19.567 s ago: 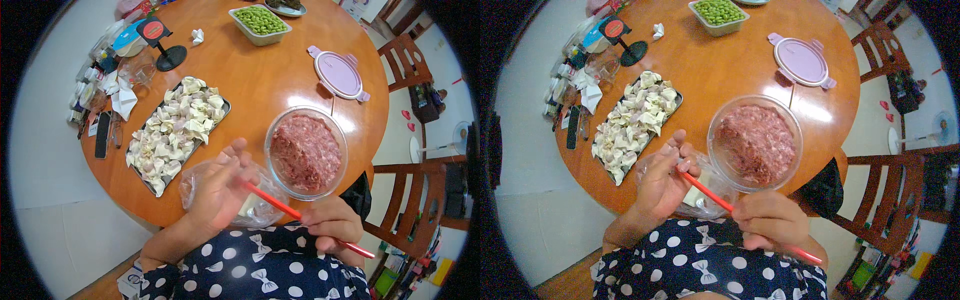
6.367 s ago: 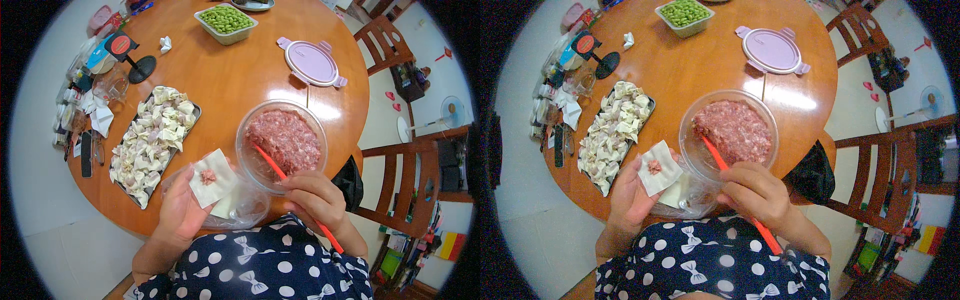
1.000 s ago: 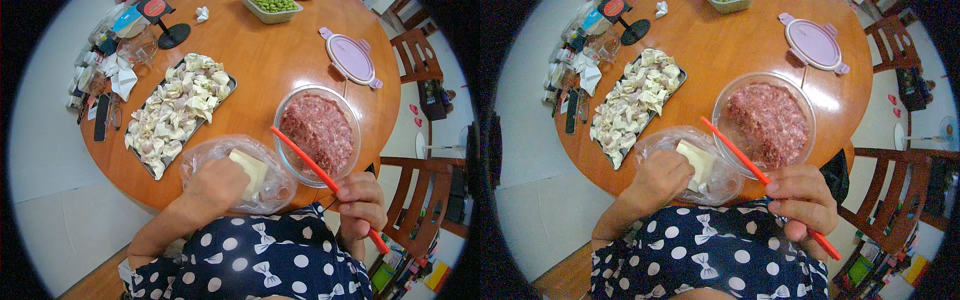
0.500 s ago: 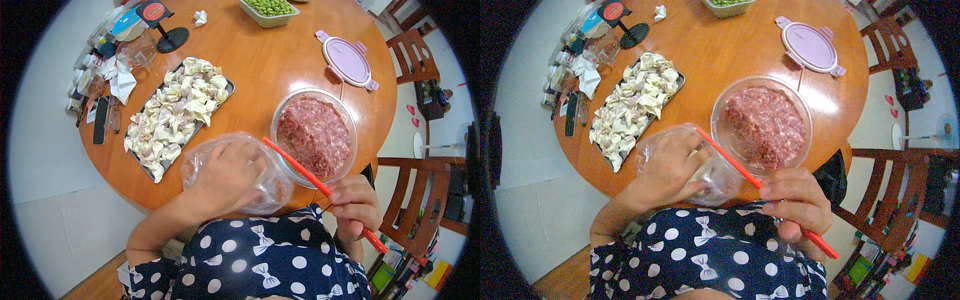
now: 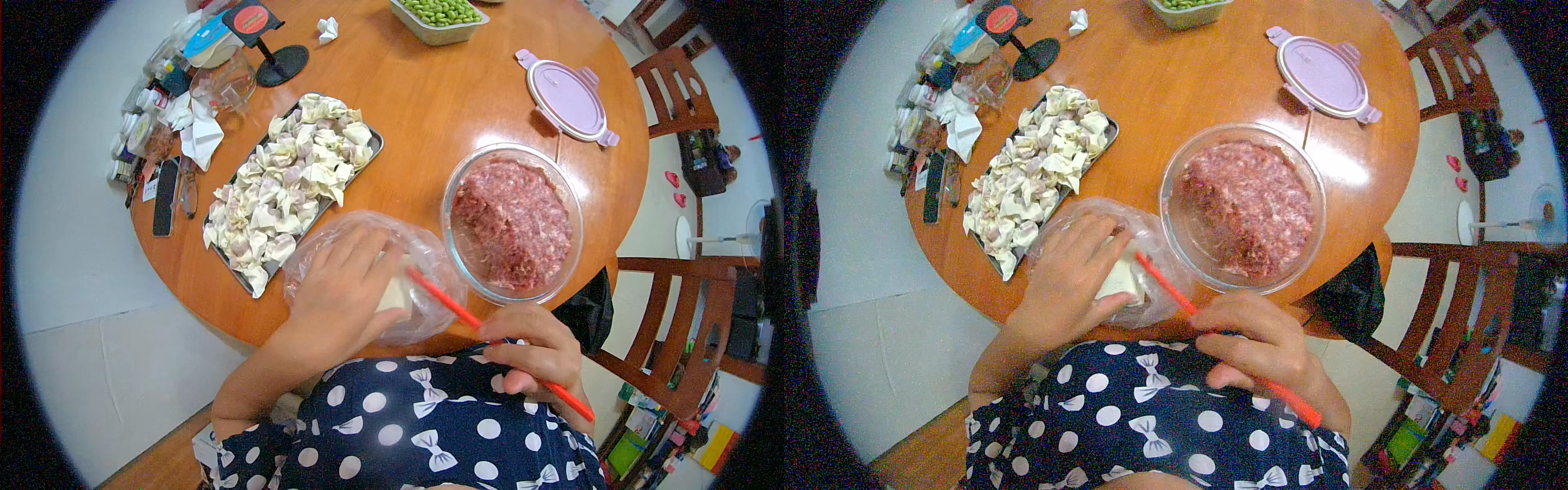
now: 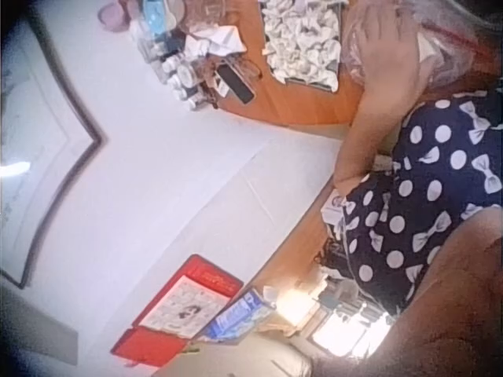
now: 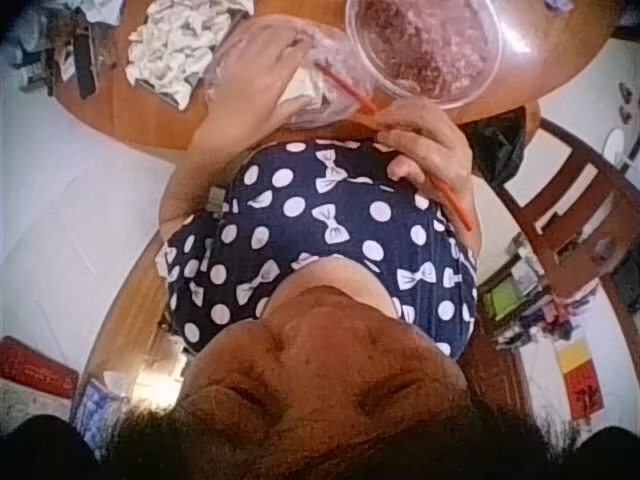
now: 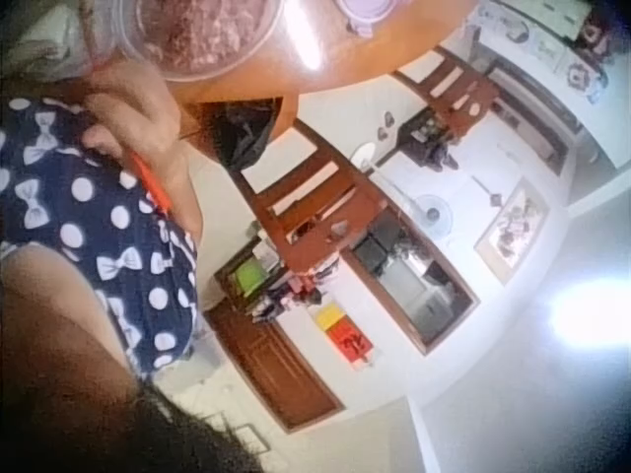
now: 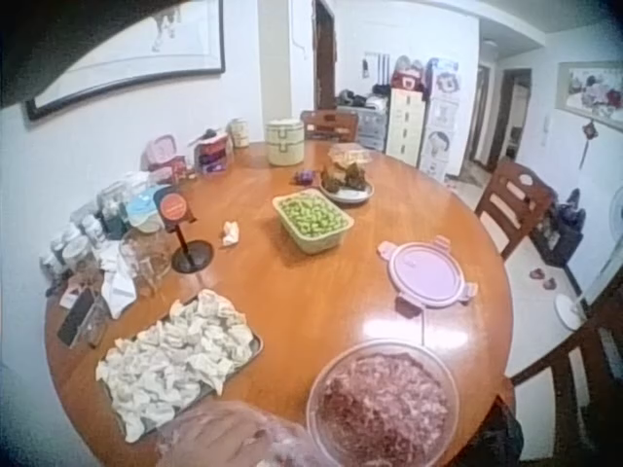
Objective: Preparing and filling dumpling wrappers with minced meat on a wooden table.
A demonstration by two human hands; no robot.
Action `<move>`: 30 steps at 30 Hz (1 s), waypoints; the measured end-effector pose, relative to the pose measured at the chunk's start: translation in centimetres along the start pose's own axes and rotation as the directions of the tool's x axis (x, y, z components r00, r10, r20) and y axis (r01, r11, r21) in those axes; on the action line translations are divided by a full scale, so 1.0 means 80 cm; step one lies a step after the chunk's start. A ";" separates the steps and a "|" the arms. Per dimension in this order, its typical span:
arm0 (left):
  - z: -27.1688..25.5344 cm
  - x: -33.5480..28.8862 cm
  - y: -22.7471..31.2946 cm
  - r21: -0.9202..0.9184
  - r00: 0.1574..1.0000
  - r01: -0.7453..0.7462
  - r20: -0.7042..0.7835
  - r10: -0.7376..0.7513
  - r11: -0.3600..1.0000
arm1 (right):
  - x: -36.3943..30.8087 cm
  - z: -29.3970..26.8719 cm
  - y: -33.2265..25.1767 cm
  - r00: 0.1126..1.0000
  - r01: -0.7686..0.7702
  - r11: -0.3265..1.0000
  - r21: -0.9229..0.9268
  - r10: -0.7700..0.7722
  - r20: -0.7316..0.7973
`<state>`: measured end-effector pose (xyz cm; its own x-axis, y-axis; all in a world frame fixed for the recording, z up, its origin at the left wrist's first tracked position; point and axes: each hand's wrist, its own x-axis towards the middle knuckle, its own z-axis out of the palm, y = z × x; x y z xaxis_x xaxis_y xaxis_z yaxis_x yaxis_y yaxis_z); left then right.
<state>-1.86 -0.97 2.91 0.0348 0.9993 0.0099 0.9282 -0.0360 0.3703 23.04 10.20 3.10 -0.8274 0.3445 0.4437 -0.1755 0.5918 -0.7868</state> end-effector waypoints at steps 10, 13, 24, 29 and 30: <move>0.000 -0.014 -0.009 -0.075 0.991 -0.135 -0.013 0.135 0.988 | -0.004 -0.014 -0.017 0.996 -0.086 0.977 -0.197 0.091 0.017; 0.006 -0.015 -0.006 -0.098 0.988 -0.155 -0.018 0.154 0.983 | -0.007 -0.019 -0.022 0.994 -0.099 0.985 -0.143 0.092 -0.054; 0.020 -0.013 -0.009 -0.045 0.970 -0.217 -0.124 0.210 0.975 | -0.016 -0.032 -0.013 0.961 0.112 0.990 0.088 -0.086 -0.263; 0.025 -0.014 -0.014 -0.122 0.977 -0.170 -0.150 0.151 0.978 | -0.012 -0.034 -0.009 0.948 0.127 0.985 0.115 -0.087 -0.307; 0.024 -0.014 -0.016 -0.120 0.976 -0.174 -0.150 0.155 0.977 | -0.014 -0.035 -0.008 0.944 0.133 0.985 0.105 -0.094 -0.316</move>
<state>-2.33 -2.07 0.65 0.1223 0.9708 0.2064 0.8566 -0.2083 0.4720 25.58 11.49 4.35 -0.5958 0.5002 0.6283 -0.3394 0.5522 -0.7615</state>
